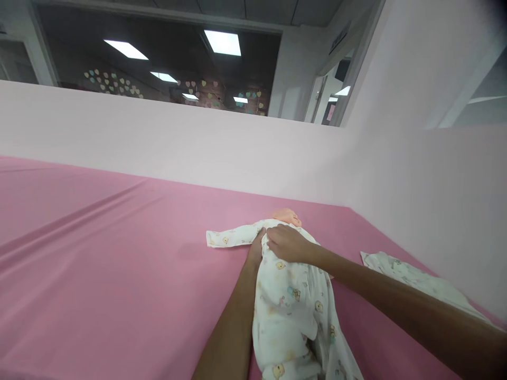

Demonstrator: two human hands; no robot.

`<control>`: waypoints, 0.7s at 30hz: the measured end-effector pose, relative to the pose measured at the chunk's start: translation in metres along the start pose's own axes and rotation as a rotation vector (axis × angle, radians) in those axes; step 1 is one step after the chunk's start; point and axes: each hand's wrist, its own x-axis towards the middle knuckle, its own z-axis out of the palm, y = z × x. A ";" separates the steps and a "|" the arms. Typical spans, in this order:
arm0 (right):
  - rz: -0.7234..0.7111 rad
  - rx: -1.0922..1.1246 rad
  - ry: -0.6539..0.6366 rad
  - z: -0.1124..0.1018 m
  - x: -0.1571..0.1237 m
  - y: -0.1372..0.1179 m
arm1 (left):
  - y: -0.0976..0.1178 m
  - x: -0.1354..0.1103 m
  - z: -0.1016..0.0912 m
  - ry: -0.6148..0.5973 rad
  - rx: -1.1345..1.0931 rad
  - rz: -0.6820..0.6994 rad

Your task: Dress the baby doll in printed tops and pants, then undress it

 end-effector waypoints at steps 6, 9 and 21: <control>0.079 -0.032 0.098 0.007 0.014 0.025 | -0.005 0.007 -0.002 -0.080 -0.060 -0.107; 0.079 -0.026 0.143 0.008 0.010 0.025 | -0.005 0.006 -0.003 -0.097 -0.037 -0.131; 0.170 0.174 0.407 0.041 -0.095 0.054 | -0.002 -0.017 0.013 -0.075 0.074 -0.090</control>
